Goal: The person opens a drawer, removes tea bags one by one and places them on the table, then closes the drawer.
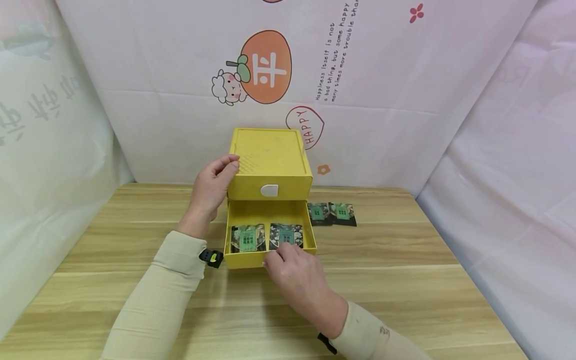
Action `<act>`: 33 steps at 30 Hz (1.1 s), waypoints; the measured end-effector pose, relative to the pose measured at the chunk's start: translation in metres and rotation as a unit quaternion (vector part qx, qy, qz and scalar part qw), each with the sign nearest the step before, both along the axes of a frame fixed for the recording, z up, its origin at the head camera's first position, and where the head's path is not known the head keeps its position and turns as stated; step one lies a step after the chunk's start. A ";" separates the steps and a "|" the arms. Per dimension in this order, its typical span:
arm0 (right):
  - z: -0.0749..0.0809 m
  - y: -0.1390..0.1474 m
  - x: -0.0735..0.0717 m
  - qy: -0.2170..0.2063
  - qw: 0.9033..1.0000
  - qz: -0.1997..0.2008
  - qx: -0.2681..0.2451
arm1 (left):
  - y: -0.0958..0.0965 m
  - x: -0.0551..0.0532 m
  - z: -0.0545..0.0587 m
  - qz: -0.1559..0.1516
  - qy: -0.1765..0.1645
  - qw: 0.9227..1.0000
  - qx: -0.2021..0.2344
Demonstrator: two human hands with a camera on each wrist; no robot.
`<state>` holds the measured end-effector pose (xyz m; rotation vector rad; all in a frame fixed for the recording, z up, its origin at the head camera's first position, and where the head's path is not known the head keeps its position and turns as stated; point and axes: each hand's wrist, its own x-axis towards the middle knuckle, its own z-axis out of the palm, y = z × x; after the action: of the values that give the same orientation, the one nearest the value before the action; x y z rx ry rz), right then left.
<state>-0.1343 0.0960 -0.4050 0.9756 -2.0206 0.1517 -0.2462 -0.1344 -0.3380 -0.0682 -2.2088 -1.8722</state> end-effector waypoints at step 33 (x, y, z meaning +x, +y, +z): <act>0.001 0.003 0.012 -0.060 0.998 0.003 -0.009 | 0.000 0.000 0.001 0.006 -0.002 1.000 0.001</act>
<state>-0.1221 0.0990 -0.4037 0.9827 -2.1223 0.2369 -0.2465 -0.1341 -0.3371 -0.0506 -2.2044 -1.8686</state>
